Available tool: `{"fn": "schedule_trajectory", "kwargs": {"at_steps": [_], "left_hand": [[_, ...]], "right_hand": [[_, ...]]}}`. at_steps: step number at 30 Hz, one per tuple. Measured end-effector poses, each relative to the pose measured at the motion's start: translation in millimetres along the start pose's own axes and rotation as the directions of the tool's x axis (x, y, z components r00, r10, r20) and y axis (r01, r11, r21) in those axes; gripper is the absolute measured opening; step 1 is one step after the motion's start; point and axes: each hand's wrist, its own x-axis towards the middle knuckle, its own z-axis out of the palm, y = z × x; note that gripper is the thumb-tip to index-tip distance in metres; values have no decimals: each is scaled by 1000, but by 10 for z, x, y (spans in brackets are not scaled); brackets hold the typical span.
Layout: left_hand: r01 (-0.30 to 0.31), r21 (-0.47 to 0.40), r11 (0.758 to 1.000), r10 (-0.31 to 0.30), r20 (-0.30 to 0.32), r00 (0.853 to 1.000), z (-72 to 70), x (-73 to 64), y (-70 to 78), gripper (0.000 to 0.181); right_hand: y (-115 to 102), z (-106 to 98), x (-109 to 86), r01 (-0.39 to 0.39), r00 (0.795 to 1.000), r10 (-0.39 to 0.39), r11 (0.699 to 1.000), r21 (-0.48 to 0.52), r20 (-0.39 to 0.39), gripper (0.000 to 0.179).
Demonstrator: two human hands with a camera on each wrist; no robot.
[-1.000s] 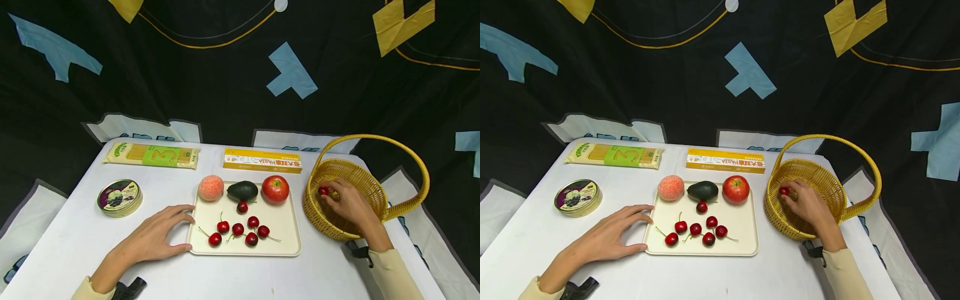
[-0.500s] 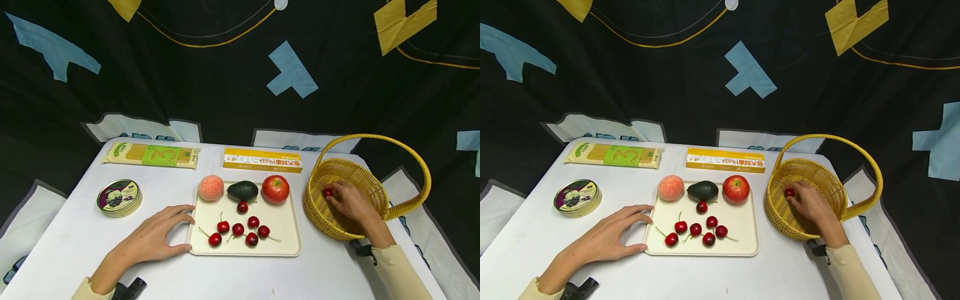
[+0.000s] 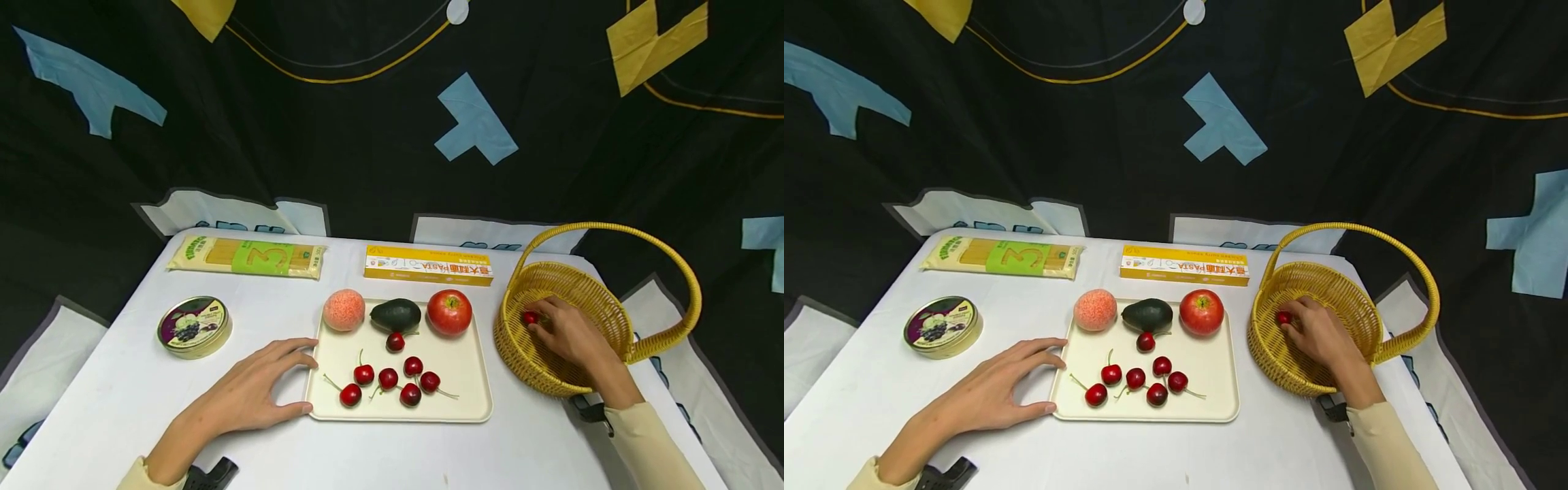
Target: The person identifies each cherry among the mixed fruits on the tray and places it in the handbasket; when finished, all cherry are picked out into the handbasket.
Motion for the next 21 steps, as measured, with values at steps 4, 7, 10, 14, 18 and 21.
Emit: {"fn": "schedule_trajectory", "kwargs": {"at_steps": [4, 7, 10, 14, 18, 21], "left_hand": [[-9, 3, 1000, 9, 0, 1000, 4, -4, -5, 51], [-11, 7, 1000, 11, -1, 1000, 0, -1, -8, 51], [-7, 7, 1000, 7, 2, 1000, -5, 4, -8, 50], [-3, 1, 1000, 3, 6, 1000, -7, 7, -5, 51], [0, -1, 1000, 0, 4, 1000, -3, 3, -3, 51], [6, -2, 1000, -6, 7, 1000, 1, -1, 3, 51]], "right_hand": [[-60, -34, 4, 13, 999, -14, 1000, -25, -45, 36], [-167, -60, 30, 14, 996, -16, 1000, -22, -85, 37], [-312, -76, 58, 14, 991, -14, 1000, 1, -130, 36], [-523, -97, 74, 32, 980, -24, 999, 34, -196, 34], [-717, -103, 76, 76, 968, -60, 995, 58, -244, 33], [-841, -95, 70, 114, 961, -93, 991, 69, -261, 32]]}}
